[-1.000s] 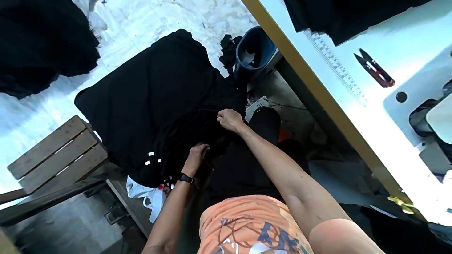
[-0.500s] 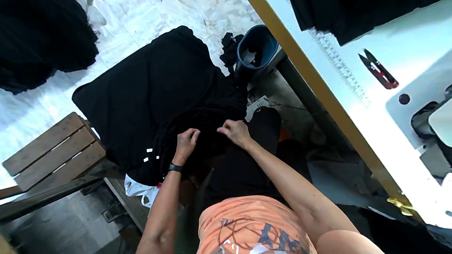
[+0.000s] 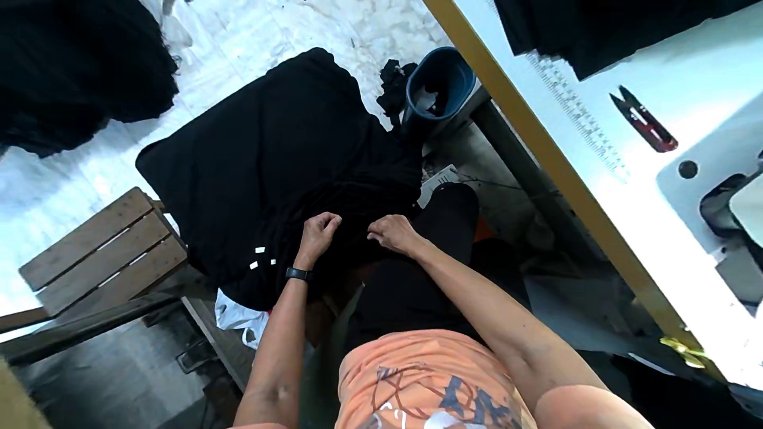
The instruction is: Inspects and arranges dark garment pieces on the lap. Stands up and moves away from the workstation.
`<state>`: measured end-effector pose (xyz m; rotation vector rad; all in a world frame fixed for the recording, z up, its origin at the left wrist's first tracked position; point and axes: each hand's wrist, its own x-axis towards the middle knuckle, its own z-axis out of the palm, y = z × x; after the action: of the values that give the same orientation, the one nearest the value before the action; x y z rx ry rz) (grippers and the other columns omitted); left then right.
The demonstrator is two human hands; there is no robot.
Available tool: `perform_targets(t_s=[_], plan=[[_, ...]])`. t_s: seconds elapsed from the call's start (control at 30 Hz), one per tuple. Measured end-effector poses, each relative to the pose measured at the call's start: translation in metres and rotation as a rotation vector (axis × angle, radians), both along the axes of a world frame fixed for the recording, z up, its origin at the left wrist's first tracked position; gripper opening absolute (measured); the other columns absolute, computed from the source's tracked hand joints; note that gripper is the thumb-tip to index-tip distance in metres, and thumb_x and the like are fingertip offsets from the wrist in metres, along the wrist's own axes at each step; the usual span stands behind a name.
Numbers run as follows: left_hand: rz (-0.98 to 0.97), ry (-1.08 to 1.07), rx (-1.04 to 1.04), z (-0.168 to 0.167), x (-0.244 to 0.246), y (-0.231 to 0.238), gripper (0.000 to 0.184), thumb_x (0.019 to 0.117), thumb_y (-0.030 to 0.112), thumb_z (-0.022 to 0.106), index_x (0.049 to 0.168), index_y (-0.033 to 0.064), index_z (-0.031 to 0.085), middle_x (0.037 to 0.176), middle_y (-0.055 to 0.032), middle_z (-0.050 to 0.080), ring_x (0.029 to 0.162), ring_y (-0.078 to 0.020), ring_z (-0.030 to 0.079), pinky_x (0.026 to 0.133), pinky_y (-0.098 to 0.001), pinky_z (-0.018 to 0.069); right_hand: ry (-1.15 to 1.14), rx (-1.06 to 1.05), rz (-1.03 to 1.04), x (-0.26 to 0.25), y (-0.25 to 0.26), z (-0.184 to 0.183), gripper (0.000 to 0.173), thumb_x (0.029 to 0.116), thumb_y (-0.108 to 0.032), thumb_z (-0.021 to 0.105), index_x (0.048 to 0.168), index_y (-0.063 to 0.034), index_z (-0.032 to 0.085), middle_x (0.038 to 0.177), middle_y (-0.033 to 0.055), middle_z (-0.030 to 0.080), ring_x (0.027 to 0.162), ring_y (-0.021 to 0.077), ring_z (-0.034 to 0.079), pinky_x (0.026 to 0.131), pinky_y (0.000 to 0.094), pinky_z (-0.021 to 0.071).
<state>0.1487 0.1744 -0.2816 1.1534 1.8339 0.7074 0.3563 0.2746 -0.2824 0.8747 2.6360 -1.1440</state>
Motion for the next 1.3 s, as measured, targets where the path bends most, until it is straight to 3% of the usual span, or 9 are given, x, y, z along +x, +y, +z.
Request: perform_targets(t_s=[0.1, 0.23, 0.4, 0.63, 0.9, 0.97, 1.03, 1.23, 1.3], plan=[[-0.011, 0.025, 0.034, -0.003, 0.003, 0.001, 0.024, 0.1064, 0.016, 0.055, 0.107, -0.0028, 0.071, 0.095, -0.0169, 0.071, 0.084, -0.0243, 0.067, 0.081, -0.0458, 0.0538, 0.104, 0.117, -0.151, -0.011, 0.016, 0.012, 0.02, 0.099, -0.016, 0.064, 0.097, -0.0011, 0.077, 0.089, 0.0204, 0.074, 0.087, 0.0413, 0.072, 0.075, 0.0621, 0.0534], [-0.028, 0.305, 0.384, -0.026, 0.024, -0.02, 0.018, 0.0985, 0.003, 0.062, 0.11, -0.0095, 0.069, 0.108, -0.0233, 0.072, 0.102, -0.0337, 0.072, 0.094, -0.0473, 0.0573, -0.173, -0.053, -0.212, -0.04, 0.042, 0.022, 0.029, 0.1043, -0.024, 0.057, 0.114, -0.0039, 0.075, 0.11, 0.0207, 0.073, 0.109, 0.0396, 0.067, 0.091, 0.0604, 0.048], [-0.055, 0.47, 0.678, -0.062, 0.059, -0.053, 0.01, 0.0885, 0.002, 0.07, 0.094, -0.0052, 0.074, 0.102, -0.0215, 0.073, 0.102, -0.0351, 0.071, 0.094, -0.04, 0.0575, -0.262, -0.111, -0.21, -0.047, 0.05, 0.023, 0.027, 0.1029, -0.025, 0.06, 0.112, -0.005, 0.075, 0.113, 0.0192, 0.072, 0.11, 0.0377, 0.066, 0.091, 0.0598, 0.0475], [-0.375, 0.449, 0.276, -0.072, 0.063, -0.046, 0.027, 0.0992, 0.008, 0.059, 0.121, -0.0055, 0.07, 0.128, -0.024, 0.067, 0.122, -0.0397, 0.064, 0.105, -0.0501, 0.0511, -0.298, -0.173, -0.267, -0.048, 0.053, 0.02, 0.025, 0.1015, -0.026, 0.061, 0.108, -0.0069, 0.076, 0.11, 0.0183, 0.072, 0.109, 0.0369, 0.066, 0.091, 0.0603, 0.047], [-0.068, 0.281, 0.356, -0.049, 0.049, -0.03, 0.014, 0.0963, -0.006, 0.057, 0.103, -0.0117, 0.067, 0.094, -0.0238, 0.072, 0.086, -0.0355, 0.074, 0.082, -0.0483, 0.0599, -0.301, -0.212, -0.263, -0.048, 0.056, 0.022, 0.025, 0.1014, -0.027, 0.062, 0.111, -0.0075, 0.076, 0.113, 0.0174, 0.072, 0.111, 0.0365, 0.065, 0.091, 0.0603, 0.0468], [-0.131, 0.306, 0.349, -0.051, 0.051, -0.031, 0.016, 0.0934, -0.011, 0.054, 0.096, -0.0099, 0.071, 0.099, -0.0239, 0.072, 0.093, -0.0367, 0.073, 0.088, -0.0488, 0.059, -0.3, -0.218, -0.264, -0.047, 0.056, 0.021, 0.025, 0.1015, -0.027, 0.062, 0.11, -0.0076, 0.076, 0.113, 0.0173, 0.072, 0.111, 0.036, 0.065, 0.091, 0.0601, 0.0469], [-0.184, 0.353, 0.24, -0.051, 0.058, -0.034, 0.02, 0.0967, -0.007, 0.053, 0.104, -0.0085, 0.071, 0.113, -0.0259, 0.07, 0.104, -0.0394, 0.071, 0.093, -0.0502, 0.0576, -0.293, -0.225, -0.276, -0.046, 0.056, 0.02, 0.025, 0.1014, -0.027, 0.062, 0.11, -0.0078, 0.076, 0.113, 0.0172, 0.072, 0.111, 0.0356, 0.065, 0.092, 0.06, 0.0468], [-0.364, 0.418, 0.088, -0.053, 0.063, -0.042, 0.049, 0.0917, 0.034, 0.072, 0.119, -0.0071, 0.067, 0.132, -0.0251, 0.063, 0.118, -0.0387, 0.066, 0.1, -0.0496, 0.054, -0.287, -0.234, -0.295, -0.044, 0.055, 0.016, 0.025, 0.1013, -0.027, 0.062, 0.11, -0.0084, 0.076, 0.112, 0.0166, 0.072, 0.11, 0.0353, 0.066, 0.092, 0.0597, 0.0473], [-0.469, 0.433, 0.11, -0.056, 0.061, -0.045, 0.039, 0.0947, 0.025, 0.07, 0.116, -0.0069, 0.069, 0.132, -0.0245, 0.064, 0.123, -0.0403, 0.062, 0.104, -0.0496, 0.0512, -0.289, -0.243, -0.3, -0.044, 0.055, 0.017, 0.025, 0.1012, -0.027, 0.063, 0.111, -0.0084, 0.076, 0.113, 0.0168, 0.072, 0.111, 0.0354, 0.065, 0.093, 0.0597, 0.047]])
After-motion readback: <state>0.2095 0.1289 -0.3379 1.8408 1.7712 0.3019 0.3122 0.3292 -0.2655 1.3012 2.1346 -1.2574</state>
